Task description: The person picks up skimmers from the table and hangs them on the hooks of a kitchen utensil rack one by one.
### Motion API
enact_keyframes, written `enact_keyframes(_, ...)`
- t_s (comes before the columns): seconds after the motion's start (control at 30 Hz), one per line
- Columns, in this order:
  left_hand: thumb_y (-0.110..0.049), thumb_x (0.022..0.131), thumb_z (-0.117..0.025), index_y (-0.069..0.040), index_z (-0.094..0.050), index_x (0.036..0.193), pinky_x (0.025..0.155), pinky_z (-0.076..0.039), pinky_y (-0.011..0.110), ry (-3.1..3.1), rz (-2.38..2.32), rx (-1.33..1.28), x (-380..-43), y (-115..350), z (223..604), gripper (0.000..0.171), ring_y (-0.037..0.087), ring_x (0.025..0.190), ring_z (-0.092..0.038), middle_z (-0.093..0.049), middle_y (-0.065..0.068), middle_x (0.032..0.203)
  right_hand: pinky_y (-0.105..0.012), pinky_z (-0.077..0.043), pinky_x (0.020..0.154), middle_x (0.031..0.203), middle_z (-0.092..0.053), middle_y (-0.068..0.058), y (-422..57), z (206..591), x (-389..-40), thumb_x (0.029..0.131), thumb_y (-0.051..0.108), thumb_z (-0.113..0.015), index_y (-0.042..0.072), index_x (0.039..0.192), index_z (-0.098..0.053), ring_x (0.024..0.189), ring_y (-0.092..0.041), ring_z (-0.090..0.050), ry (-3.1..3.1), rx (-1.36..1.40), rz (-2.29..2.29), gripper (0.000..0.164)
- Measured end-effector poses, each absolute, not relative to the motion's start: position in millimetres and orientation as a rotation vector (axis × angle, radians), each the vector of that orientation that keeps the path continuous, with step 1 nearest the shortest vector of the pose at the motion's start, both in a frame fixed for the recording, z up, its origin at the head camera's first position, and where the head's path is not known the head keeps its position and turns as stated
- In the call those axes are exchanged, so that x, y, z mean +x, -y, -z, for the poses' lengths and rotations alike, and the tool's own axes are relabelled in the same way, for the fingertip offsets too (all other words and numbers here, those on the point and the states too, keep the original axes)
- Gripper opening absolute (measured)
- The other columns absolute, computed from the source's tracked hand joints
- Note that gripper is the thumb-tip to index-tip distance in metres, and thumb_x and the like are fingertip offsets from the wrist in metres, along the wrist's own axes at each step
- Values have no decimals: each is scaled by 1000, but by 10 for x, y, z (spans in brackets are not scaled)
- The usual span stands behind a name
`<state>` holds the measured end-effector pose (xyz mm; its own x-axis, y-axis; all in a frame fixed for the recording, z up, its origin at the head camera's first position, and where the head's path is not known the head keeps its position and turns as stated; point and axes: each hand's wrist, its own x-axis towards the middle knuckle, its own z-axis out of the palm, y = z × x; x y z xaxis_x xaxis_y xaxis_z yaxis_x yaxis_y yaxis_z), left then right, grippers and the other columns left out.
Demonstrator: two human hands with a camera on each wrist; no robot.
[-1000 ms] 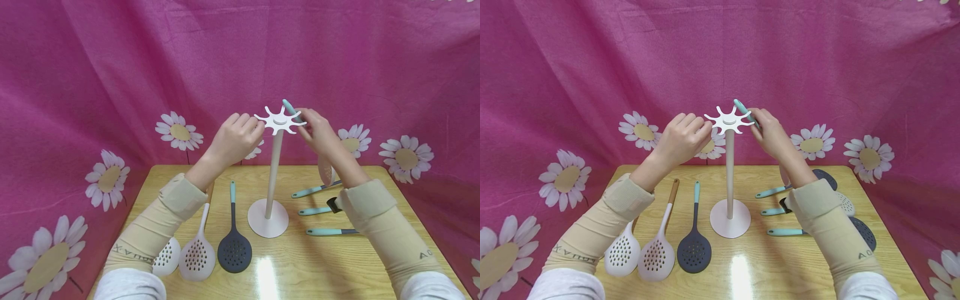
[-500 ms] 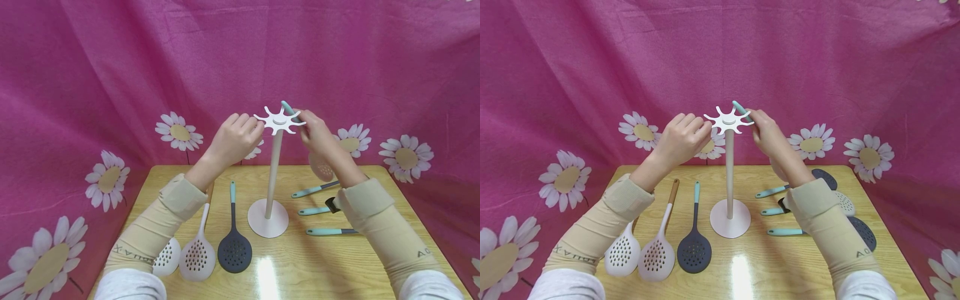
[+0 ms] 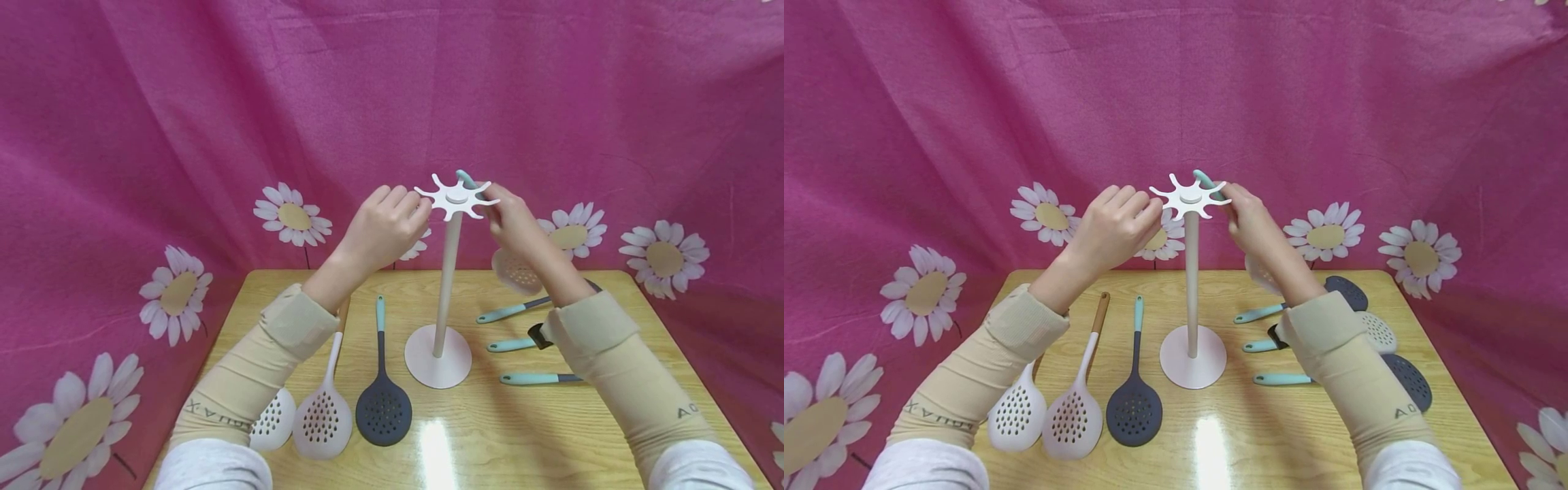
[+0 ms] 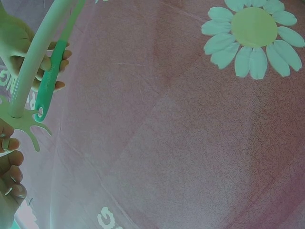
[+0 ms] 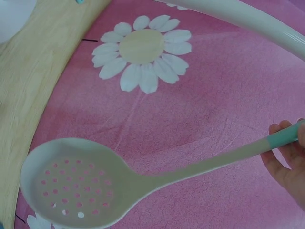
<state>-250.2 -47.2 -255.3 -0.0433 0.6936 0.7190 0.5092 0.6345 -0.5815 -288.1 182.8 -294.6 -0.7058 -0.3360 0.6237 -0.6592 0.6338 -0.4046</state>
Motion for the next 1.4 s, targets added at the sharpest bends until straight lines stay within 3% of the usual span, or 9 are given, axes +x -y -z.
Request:
enact_keyframes(0.5, -8, 83, -56, -4, -64, 82, 54, -38, 25, 1702, -187, -993, -2508, 469, 2558, 10, 18, 60, -52, -59, 4, 69, -46, -44, 85, 101, -60, -27, -1776, 3032, -2842, 85, -9, -48, -10, 105, -54, 91, -36, -57, 2338, 732, -937, 22)
enact_keyframes(0.7, -8, 83, -54, -4, -63, 81, 54, -37, 25, 1694, -176, -994, -2517, 463, 2567, 10, 18, 59, -51, -58, 4, 69, -45, -44, 80, 97, -59, -28, -1764, 3042, -2835, 81, -15, -43, -11, 106, -53, 83, -33, -54, 2368, 723, -968, 27)
enact_keyframes(0.8, -8, 83, -54, -4, -63, 81, 54, -37, 25, 1692, -172, -996, -2514, 466, 2567, 10, 18, 60, -52, -58, 4, 69, -39, -45, 72, 99, -60, -30, -1756, 3048, -2831, 80, -16, -41, -14, 112, -51, 73, -30, -52, 2395, 718, -979, 34)
enact_keyframes(0.93, -8, 83, -55, -3, -63, 82, 54, -38, 25, 1697, -172, -997, -2513, 468, 2566, 10, 18, 60, -52, -58, 5, 70, -25, -38, 60, 104, -59, -32, -1742, 3056, -2814, 80, -15, -39, -17, 118, -48, 58, -16, -42, 2414, 699, -995, 39)
enact_keyframes(1.07, -8, 83, -54, -4, -63, 81, 54, -38, 25, 1697, -171, -999, -2522, 465, 2570, 10, 18, 60, -52, -58, 5, 69, -17, -35, 55, 106, -57, -32, -1720, 3079, -2810, 82, -12, -42, -17, 112, -53, 51, -3, -36, 2397, 683, -1045, 32)
enact_keyframes(1.13, -7, 83, -54, -4, -63, 81, 54, -38, 25, 1696, -168, -1000, -2523, 466, 2571, 10, 18, 60, -52, -58, 5, 69, -15, -37, 56, 103, -58, -32, -1699, 3093, -2810, 85, -10, -45, -16, 106, -55, 53, -6, -46, 2379, 682, -1074, 24)
enact_keyframes(1.3, -8, 83, -55, -3, -63, 81, 54, -38, 26, 1692, -160, -1000, -2519, 462, 2568, 10, 19, 60, -52, -58, 5, 69, -9, -40, 62, 90, -61, -31, -1651, 3140, -2806, 87, -6, -50, -16, 99, -55, 71, -31, -61, 2351, 648, -1142, 16)
enact_keyframes(1.4, -8, 83, -54, -4, -63, 80, 54, -38, 25, 1690, -157, -1001, -2520, 462, 2570, 10, 19, 60, -52, -58, 5, 69, -10, -39, 59, 80, -61, -27, -1624, 3169, -2803, 87, -6, -50, -16, 97, -54, 64, -19, -59, 2347, 621, -1160, 15)
